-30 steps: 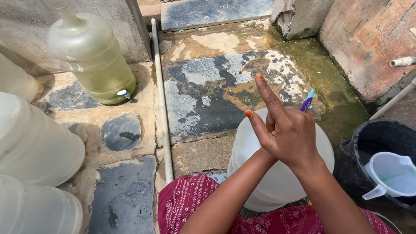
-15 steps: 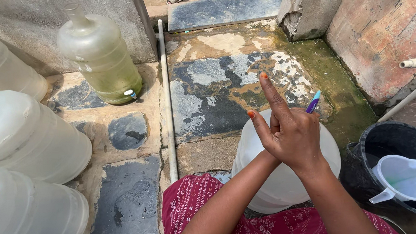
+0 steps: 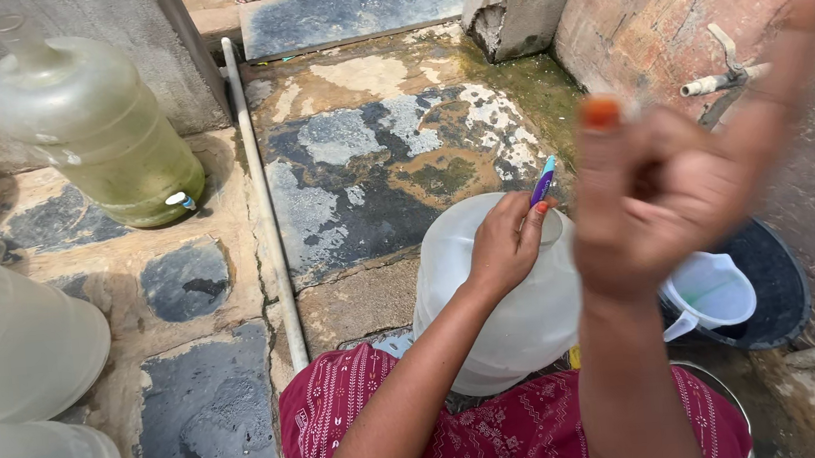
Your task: The person cleans the opening of a large plastic water container using a toothbrush and water, scrubbing the rim and internal threads.
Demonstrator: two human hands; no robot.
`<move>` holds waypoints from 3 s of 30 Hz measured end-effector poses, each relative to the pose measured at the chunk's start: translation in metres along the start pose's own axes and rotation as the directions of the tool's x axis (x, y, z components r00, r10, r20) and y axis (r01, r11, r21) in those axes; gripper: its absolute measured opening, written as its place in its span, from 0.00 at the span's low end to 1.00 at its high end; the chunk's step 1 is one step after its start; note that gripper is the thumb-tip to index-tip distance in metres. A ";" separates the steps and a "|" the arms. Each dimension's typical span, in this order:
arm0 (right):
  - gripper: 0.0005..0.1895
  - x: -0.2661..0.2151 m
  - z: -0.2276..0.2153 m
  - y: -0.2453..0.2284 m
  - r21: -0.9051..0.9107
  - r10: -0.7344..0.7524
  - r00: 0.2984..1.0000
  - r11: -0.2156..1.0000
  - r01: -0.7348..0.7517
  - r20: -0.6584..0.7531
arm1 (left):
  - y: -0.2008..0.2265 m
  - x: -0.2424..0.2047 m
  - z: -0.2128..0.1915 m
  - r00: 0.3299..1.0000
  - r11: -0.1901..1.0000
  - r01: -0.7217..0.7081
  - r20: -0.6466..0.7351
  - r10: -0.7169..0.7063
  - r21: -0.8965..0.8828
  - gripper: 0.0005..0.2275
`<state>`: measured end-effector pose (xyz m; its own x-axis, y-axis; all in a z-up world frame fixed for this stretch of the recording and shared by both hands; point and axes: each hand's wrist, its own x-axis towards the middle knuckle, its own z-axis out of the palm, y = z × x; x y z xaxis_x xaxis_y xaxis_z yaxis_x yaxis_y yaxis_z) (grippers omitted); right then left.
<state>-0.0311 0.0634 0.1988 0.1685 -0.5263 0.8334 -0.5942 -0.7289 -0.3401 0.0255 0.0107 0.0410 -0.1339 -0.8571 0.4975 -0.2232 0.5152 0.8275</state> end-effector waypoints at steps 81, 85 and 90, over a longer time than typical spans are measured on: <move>0.12 -0.122 0.038 0.175 0.427 0.525 0.839 0.732 -0.531 0.142 | -0.007 0.017 -0.062 0.932 0.731 -0.140 -0.159 0.324 0.668 0.13; 0.13 -0.118 0.046 0.166 0.435 0.550 0.821 0.708 -0.556 0.154 | 0.006 0.019 -0.081 0.862 0.650 -0.101 -0.260 0.436 0.753 0.27; 0.11 -0.121 0.034 0.162 0.492 0.566 0.810 0.667 -0.560 0.156 | 0.022 0.021 -0.082 0.854 0.783 -0.217 -0.276 0.442 0.583 0.21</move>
<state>-0.1207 -0.0055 0.0276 -0.0772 -0.9066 0.4149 -0.1033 -0.4066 -0.9077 0.0970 0.0040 0.0906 0.0537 -0.5040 0.8620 -0.7087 0.5889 0.3885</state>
